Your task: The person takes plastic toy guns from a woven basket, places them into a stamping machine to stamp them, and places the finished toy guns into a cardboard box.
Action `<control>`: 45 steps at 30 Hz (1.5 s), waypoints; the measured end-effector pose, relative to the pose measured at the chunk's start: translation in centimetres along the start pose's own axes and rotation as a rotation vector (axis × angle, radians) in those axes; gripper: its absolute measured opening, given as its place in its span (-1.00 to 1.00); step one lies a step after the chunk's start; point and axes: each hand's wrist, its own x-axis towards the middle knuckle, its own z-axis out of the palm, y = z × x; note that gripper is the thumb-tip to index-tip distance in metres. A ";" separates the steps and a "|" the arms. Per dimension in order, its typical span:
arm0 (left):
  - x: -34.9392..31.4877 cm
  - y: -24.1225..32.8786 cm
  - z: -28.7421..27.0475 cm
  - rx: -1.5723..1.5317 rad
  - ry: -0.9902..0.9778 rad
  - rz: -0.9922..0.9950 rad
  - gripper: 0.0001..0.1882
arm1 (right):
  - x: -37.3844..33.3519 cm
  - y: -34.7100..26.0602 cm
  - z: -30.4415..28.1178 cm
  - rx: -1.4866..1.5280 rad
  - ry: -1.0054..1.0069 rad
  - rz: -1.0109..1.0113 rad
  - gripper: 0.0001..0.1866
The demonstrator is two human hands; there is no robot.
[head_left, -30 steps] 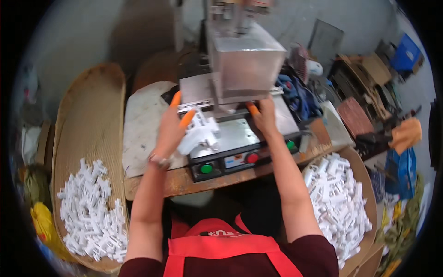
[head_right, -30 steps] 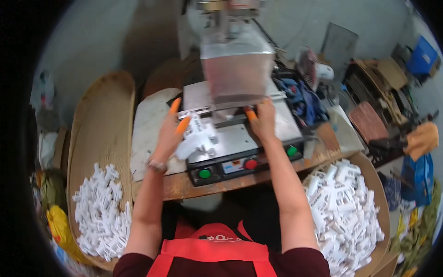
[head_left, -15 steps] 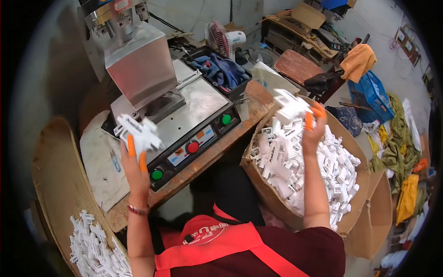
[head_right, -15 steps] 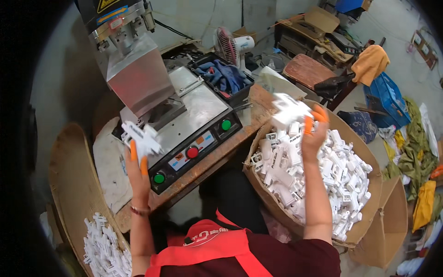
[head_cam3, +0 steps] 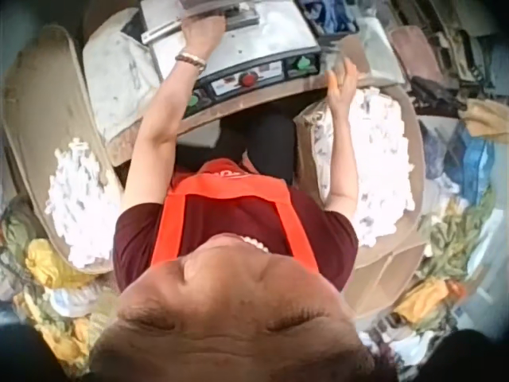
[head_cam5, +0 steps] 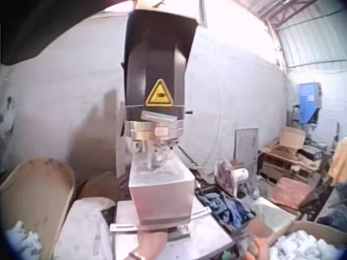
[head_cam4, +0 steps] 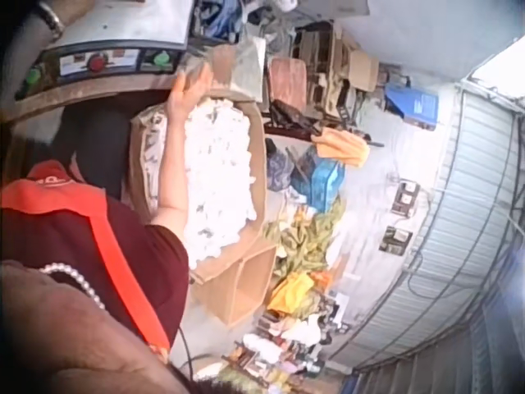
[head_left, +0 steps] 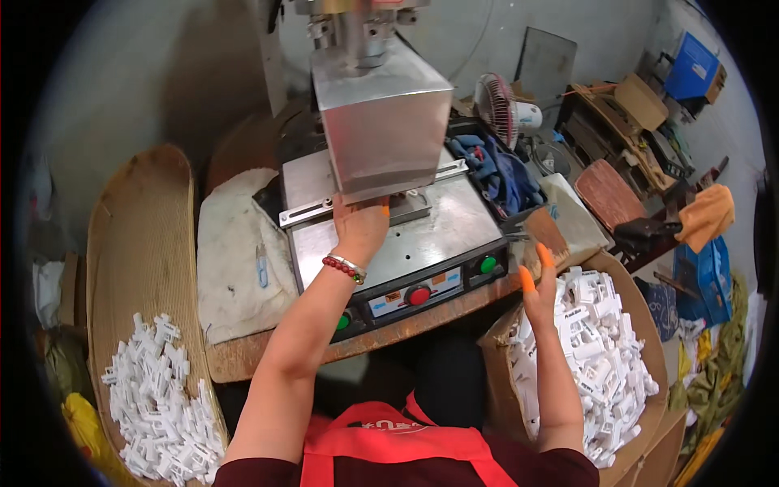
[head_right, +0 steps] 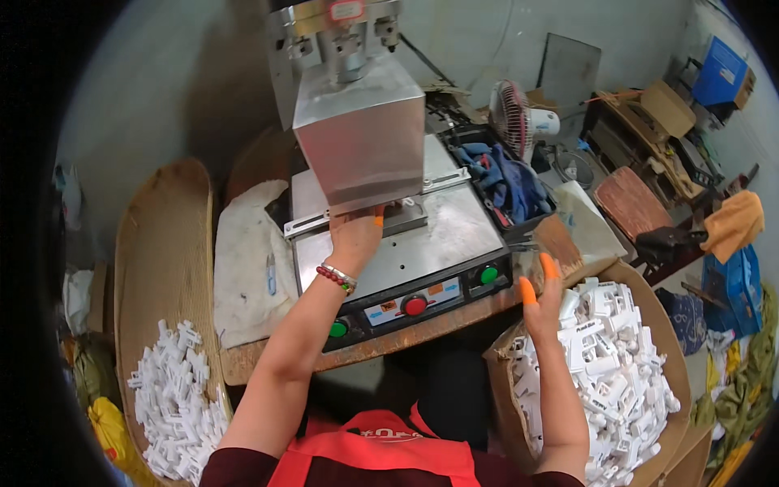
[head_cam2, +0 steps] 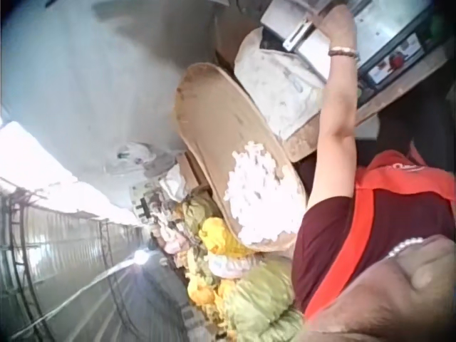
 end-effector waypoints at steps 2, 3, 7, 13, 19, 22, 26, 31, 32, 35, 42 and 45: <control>0.1 -0.9 -3.2 -0.169 -0.376 -0.217 -0.63 | 1.0 0.1 1.5 0.115 -0.089 0.027 -0.37; -1.5 -2.7 -5.9 -0.207 -0.345 -0.113 -0.54 | 1.8 -0.2 2.8 0.146 -0.190 0.045 -0.32; -8.3 -6.3 -14.7 -0.329 -0.548 0.133 -0.40 | 2.6 0.9 4.5 0.118 -0.376 0.233 -0.22; -13.4 -8.2 -14.0 -0.293 -0.408 0.143 -0.46 | 2.7 5.6 6.0 -0.016 -0.250 0.044 -0.37; -23.8 -24.9 -23.6 -0.071 0.046 -0.403 -0.78 | 1.4 5.7 3.3 0.226 -0.363 0.277 -0.30; -32.7 -34.5 -31.4 0.607 -0.527 -0.842 -0.64 | 1.7 4.9 3.7 0.057 -0.295 0.319 -0.29; -45.9 -41.6 -36.1 0.858 -0.913 -0.961 -0.74 | 2.4 7.2 4.0 0.204 -0.282 0.350 -0.34; -31.3 -34.9 -34.8 0.416 -0.385 -0.727 -0.62 | 1.7 -1.7 5.7 -0.041 -0.005 -0.148 -0.50; -25.8 -30.9 -33.8 0.347 -0.300 -0.609 -0.59 | 2.2 -4.8 6.5 -0.069 -0.014 -0.186 -0.52; -11.9 -18.7 -26.6 0.053 -0.242 -0.210 -0.57 | 4.3 -9.8 8.1 -0.008 -0.095 -0.232 -0.61; -3.6 -2.2 -9.8 0.223 -0.278 -0.062 -0.41 | 9.8 -11.8 15.4 0.222 -0.267 -0.447 -0.71; -3.4 -4.3 -13.3 -0.335 -0.403 -0.022 -0.16 | 11.2 -9.6 16.2 0.415 -0.192 -0.317 -0.73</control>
